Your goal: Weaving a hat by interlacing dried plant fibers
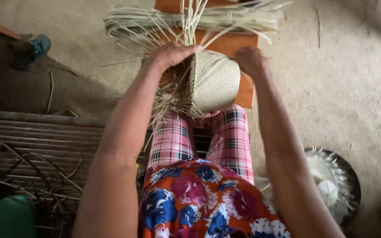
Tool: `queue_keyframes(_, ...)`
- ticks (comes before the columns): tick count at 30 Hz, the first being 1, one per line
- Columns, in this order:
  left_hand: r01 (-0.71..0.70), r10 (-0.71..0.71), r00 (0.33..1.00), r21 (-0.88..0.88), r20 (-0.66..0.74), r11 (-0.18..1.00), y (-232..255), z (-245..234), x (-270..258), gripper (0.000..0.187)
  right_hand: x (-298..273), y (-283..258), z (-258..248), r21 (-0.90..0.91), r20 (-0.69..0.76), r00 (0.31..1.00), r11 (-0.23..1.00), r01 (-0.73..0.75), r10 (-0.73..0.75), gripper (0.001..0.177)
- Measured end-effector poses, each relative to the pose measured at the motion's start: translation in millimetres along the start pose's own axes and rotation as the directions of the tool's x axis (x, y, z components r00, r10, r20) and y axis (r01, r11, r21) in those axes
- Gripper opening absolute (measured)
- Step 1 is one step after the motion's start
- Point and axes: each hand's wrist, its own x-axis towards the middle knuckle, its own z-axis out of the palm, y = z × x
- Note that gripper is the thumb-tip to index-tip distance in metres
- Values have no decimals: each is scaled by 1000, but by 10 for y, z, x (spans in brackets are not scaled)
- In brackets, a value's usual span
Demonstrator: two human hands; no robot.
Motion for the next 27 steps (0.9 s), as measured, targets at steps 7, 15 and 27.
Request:
queue_keyframes(7, -292, 365, 872, -252, 325, 923, -412, 89, 555, 108, -1525, -619, -74, 735, -18, 623, 433, -522, 782, 46)
queue_keyframes(15, -182, 249, 946, -298, 206, 937, -333, 63, 235, 90, -919, -1066, -697, 577, 642, 610, 231, -783, 465, 95)
queue_keyframes(27, -210, 190, 975, -208, -115, 955, 58, 431, -197, 95, -1087, -1073, -1305, 867, 470, 674, -155, -473, 570, 100)
